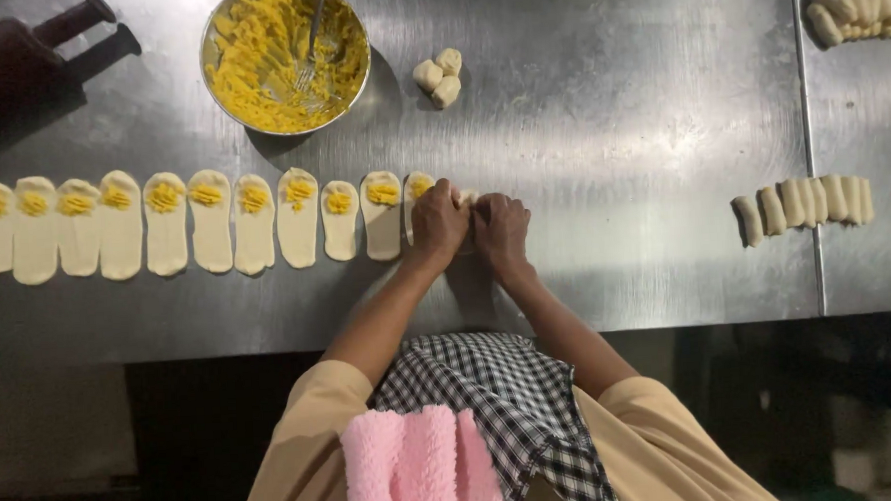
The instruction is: The recorder spoons yellow filling onto pieces of dough and then rolls them into cylindrical shapes.
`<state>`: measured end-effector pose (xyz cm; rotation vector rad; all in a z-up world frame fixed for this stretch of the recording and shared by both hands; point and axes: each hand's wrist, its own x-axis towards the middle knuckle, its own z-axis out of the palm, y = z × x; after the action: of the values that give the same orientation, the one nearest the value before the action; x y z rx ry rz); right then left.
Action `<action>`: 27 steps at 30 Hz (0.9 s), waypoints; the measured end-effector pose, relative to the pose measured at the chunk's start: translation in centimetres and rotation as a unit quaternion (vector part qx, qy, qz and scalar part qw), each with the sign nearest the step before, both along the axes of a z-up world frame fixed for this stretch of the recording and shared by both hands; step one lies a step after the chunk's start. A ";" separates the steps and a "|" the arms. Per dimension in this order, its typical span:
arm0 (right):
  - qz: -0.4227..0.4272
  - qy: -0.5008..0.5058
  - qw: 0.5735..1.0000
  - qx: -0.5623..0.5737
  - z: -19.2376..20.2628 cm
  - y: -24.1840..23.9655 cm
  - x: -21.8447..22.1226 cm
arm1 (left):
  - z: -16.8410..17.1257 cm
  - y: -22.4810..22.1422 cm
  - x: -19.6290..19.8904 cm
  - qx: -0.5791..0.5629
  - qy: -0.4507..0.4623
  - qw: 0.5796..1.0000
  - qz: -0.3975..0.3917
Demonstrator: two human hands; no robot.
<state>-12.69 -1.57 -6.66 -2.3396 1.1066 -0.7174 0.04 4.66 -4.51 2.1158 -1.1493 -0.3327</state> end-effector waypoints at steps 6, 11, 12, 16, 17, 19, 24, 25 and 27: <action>0.095 0.062 0.980 -0.164 3.5 4.1 -1.4 | 1.5 4.3 -2.4 -0.072 -0.011 0.994 -0.085; 0.084 0.177 0.980 0.025 6.9 -1.8 1.4 | 5.7 6.7 -1.0 -0.008 -0.173 0.967 -0.187; 0.032 0.145 0.988 0.039 5.9 -3.2 2.3 | 5.7 7.2 -1.3 -0.006 -0.172 0.963 -0.206; 0.006 0.184 0.979 0.090 5.8 -2.8 9.1 | 3.8 9.2 -3.8 -0.026 -0.269 0.940 -0.208; -0.012 0.237 0.968 0.086 5.7 -2.6 9.9 | 3.1 9.8 -4.1 -0.001 -0.268 0.935 -0.232; -0.027 0.288 0.954 0.082 5.8 -2.2 10.8 | 2.2 10.5 -3.7 0.026 -0.268 0.929 -0.256; 0.009 0.192 0.970 -0.148 4.6 -1.0 9.2 | 0.8 12.1 -3.1 0.006 -0.237 0.918 -0.316; 0.014 0.197 0.969 -0.151 4.7 -0.9 9.2 | 1.2 12.2 -3.1 0.004 -0.233 0.921 -0.312; 0.004 0.175 0.964 -0.201 5.1 -1.1 10.0 | 1.9 11.9 -2.1 0.002 -0.285 0.919 -0.271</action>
<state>-2.71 -2.69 -1.53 -2.9010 1.1815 -0.5788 -2.09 16.57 -2.61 1.9088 -2.0831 0.0560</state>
